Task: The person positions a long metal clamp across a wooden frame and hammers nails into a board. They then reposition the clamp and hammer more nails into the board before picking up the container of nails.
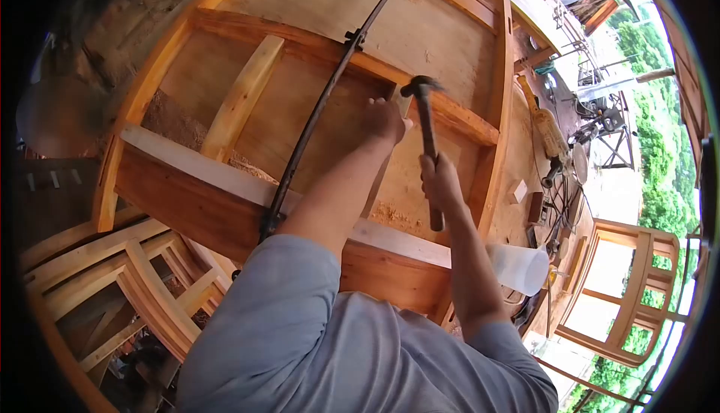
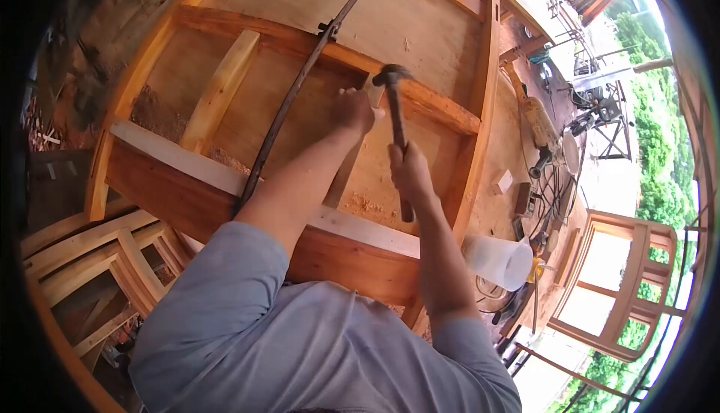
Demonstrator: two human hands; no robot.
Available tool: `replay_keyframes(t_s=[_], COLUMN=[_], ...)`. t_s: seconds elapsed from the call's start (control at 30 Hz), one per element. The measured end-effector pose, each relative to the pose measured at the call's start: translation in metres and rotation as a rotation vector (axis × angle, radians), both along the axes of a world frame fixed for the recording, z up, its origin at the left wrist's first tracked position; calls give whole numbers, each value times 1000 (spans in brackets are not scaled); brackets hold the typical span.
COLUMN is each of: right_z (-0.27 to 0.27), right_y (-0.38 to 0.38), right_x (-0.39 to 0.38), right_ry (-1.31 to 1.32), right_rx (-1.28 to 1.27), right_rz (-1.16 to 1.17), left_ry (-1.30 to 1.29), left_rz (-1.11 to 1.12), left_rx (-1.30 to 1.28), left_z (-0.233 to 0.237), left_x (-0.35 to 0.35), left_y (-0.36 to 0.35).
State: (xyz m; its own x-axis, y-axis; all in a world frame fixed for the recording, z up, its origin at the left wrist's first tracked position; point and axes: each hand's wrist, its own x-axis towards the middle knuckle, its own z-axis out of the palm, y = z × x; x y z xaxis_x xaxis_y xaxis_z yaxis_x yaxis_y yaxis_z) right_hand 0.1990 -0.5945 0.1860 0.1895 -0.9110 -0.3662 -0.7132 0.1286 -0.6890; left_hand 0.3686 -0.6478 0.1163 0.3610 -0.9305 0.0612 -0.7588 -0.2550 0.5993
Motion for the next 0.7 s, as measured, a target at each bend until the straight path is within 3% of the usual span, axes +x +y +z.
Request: replay_keyframes(t_s=[0.1, 0.27, 0.37, 0.4, 0.47, 0.5, 0.53, 0.63, 0.7], right_z=[43, 133, 133, 109, 9, 6, -6, 11, 61], right_y=[-12, 12, 26, 24, 9, 17, 2, -8, 6], right_x=[5, 20, 38, 28, 7, 8, 6, 9, 21], right_ry=[-214, -693, -872, -811, -591, -93, 114, -74, -182], right_rx=[-39, -595, -815, -770, -714, -497, -166, -166, -202], right_rz=[-154, -68, -173, -66, -60, -2, 39, -118, -177], left_ry=[-3, 30, 43, 58, 66, 70, 77, 61, 70], left_rz=[41, 68, 105, 102, 91, 83, 76, 39, 56], left_rx=[-30, -34, -30, -9, 3, 11, 17, 16, 54], left_z=[-13, -10, -6, -4, 0, -1, -2, 0, 9], left_x=[-4, -4, -4, -5, -3, -3, -4, -1, -4], left_y=[-9, -4, -3, -2, -4, -4, -2, -2, -3])
